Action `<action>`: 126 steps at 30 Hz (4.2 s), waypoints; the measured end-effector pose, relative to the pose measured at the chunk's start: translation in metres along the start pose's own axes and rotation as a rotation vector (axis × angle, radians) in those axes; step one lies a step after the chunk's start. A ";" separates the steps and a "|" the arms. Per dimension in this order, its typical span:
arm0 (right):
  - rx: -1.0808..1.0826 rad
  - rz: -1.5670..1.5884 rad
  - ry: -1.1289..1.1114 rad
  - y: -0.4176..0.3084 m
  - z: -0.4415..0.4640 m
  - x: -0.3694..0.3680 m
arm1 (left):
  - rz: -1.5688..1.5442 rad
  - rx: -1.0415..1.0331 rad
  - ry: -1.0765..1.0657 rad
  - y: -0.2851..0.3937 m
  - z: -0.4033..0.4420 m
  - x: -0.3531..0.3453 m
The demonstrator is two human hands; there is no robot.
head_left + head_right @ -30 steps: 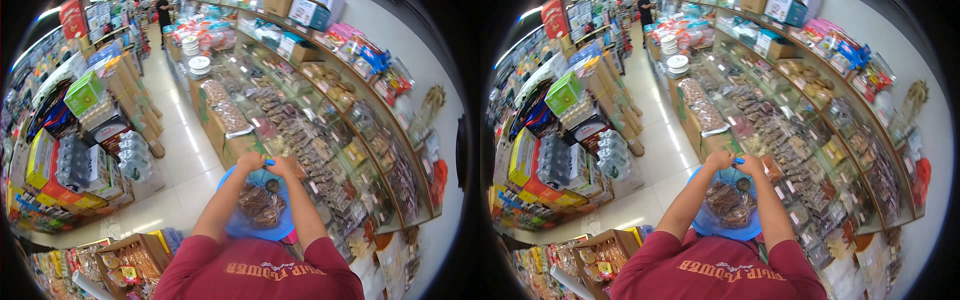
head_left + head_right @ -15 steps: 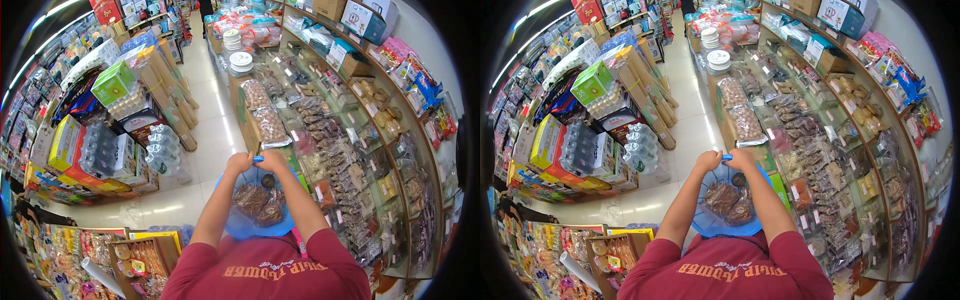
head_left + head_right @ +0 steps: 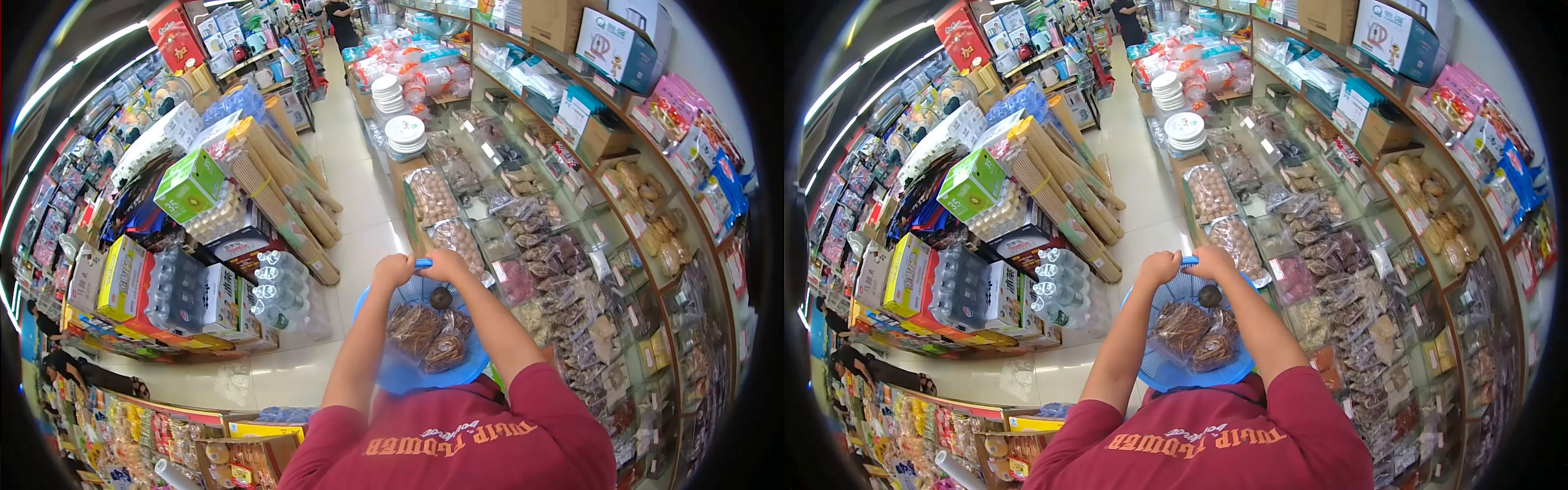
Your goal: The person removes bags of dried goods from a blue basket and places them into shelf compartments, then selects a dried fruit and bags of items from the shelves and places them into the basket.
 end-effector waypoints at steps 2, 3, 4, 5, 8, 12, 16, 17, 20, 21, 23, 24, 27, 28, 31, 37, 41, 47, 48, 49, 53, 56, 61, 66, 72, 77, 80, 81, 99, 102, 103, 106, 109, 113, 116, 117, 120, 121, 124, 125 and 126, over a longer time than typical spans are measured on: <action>0.047 -0.023 0.009 -0.009 0.020 -0.004 | -0.040 0.067 0.027 -0.016 0.009 0.007; 0.060 -0.034 0.002 -0.019 0.030 0.000 | -0.051 0.078 0.036 -0.025 0.013 0.012; 0.073 -0.055 -0.027 -0.028 0.042 0.005 | -0.066 0.102 0.059 -0.035 0.018 0.018; 0.086 -0.076 -0.055 -0.038 0.056 0.008 | -0.080 0.128 0.083 -0.045 0.025 0.026; 0.190 -0.118 -0.044 -0.062 0.109 0.005 | -0.099 0.157 0.155 -0.071 0.039 0.055; 0.273 -0.156 0.020 -0.091 0.180 0.008 | -0.088 0.160 0.195 -0.103 0.077 0.099; 0.312 -0.136 0.066 -0.112 0.244 0.026 | -0.112 0.180 0.226 -0.126 0.126 0.139; 0.287 -0.147 0.046 -0.116 0.259 0.034 | -0.098 0.172 0.215 -0.132 0.143 0.149; 0.242 -0.122 0.053 -0.118 0.297 0.051 | -0.120 0.106 0.185 -0.141 0.186 0.175; 0.234 -0.095 0.078 -0.117 0.307 0.056 | -0.109 0.091 0.173 -0.147 0.203 0.177; 0.192 -0.087 0.094 -0.108 0.322 0.061 | -0.090 0.037 0.156 -0.158 0.236 0.172; 0.168 -0.089 0.095 -0.102 0.326 0.059 | -0.086 0.024 0.133 -0.160 0.251 0.168; 0.062 -0.113 0.082 -0.081 0.340 0.056 | -0.076 -0.028 0.096 -0.155 0.282 0.154; 0.041 -0.110 0.086 -0.075 0.345 0.060 | -0.065 -0.031 0.074 -0.143 0.290 0.158; -0.031 -0.064 0.049 -0.054 0.362 0.065 | -0.042 -0.049 0.029 -0.126 0.322 0.161; -0.033 -0.059 0.052 -0.021 0.420 0.046 | -0.027 -0.039 -0.011 -0.126 0.377 0.160; -0.004 -0.035 0.124 -0.026 0.468 0.084 | 0.014 -0.053 0.062 -0.135 0.428 0.188; 0.071 -0.049 0.199 -0.010 0.539 0.128 | -0.003 -0.079 0.095 -0.104 0.487 0.241; 0.082 -0.076 0.205 -0.002 0.545 0.134 | 0.026 -0.105 0.077 -0.103 0.505 0.238; 0.055 -0.051 0.218 0.010 0.549 0.134 | 0.063 -0.139 0.083 -0.106 0.524 0.232; -0.040 0.022 0.232 0.063 0.558 0.139 | 0.203 -0.288 0.020 -0.072 0.567 0.209; -0.145 0.106 0.229 0.116 0.549 0.125 | 0.225 -0.263 -0.098 -0.032 0.599 0.175; -0.377 0.187 0.249 0.188 0.498 0.140 | 0.269 -0.317 -0.216 0.053 0.628 0.118; -0.535 0.281 0.337 0.249 0.449 0.130 | 0.332 -0.511 -0.344 0.132 0.628 0.071; -0.715 0.425 0.410 0.286 0.401 0.098 | 0.389 -0.680 -0.445 0.185 0.612 0.027; -0.763 0.340 0.441 0.299 0.391 0.102 | 0.425 -0.795 -0.513 0.188 0.632 -0.004; -0.799 0.341 0.365 0.296 0.392 0.112 | 0.397 -0.797 -0.498 0.184 0.643 -0.013; -0.819 0.356 0.294 0.295 0.393 0.111 | 0.409 -0.807 -0.509 0.181 0.644 -0.014; -1.400 1.081 0.576 0.271 0.335 -0.039 | -0.669 -0.157 -0.347 -0.127 0.645 0.042; -1.420 1.320 0.757 0.248 0.354 -0.100 | -0.583 -0.165 -0.397 -0.163 0.656 0.015; -1.426 1.317 0.758 0.246 0.357 -0.119 | -0.584 -0.165 -0.403 -0.161 0.658 0.012; -1.413 1.150 0.623 0.236 0.359 -0.134 | -0.662 -0.074 -0.450 -0.144 0.669 -0.007; -1.413 1.501 0.676 0.216 0.362 -0.108 | -0.567 -0.370 -0.439 -0.121 0.676 -0.013; -1.506 1.153 0.331 0.208 0.359 -0.089 | -0.153 -0.474 -0.297 -0.075 0.669 0.012; -1.527 0.947 0.252 0.197 0.363 -0.073 | -0.087 -0.769 -0.283 -0.043 0.677 0.016; -1.488 0.820 0.257 0.193 0.363 -0.070 | -0.106 -0.864 -0.441 -0.034 0.680 0.013; -1.506 0.818 0.304 0.193 0.361 -0.104 | -0.164 -0.959 -0.625 -0.009 0.680 -0.012; -1.517 0.814 0.308 0.187 0.365 -0.093 | -0.170 -0.965 -0.633 0.003 0.676 -0.013; -1.443 0.675 0.494 0.168 0.377 -0.070 | -0.008 -0.760 -0.736 0.026 0.668 -0.022; -1.449 0.683 0.473 0.165 0.379 -0.071 | 0.097 -0.716 -0.765 0.029 0.666 -0.027; -1.455 0.691 0.453 0.162 0.381 -0.072 | 0.201 -0.673 -0.793 0.031 0.664 -0.031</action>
Point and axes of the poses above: each hand's wrist, its own z-axis towards the middle knuckle, its own x-axis out of the back of the hand, y = z × x, the point moved 1 cm from there along z, towards the middle knuckle, and after that the axes turned 12 degrees about -z, right-handed, at the moved point
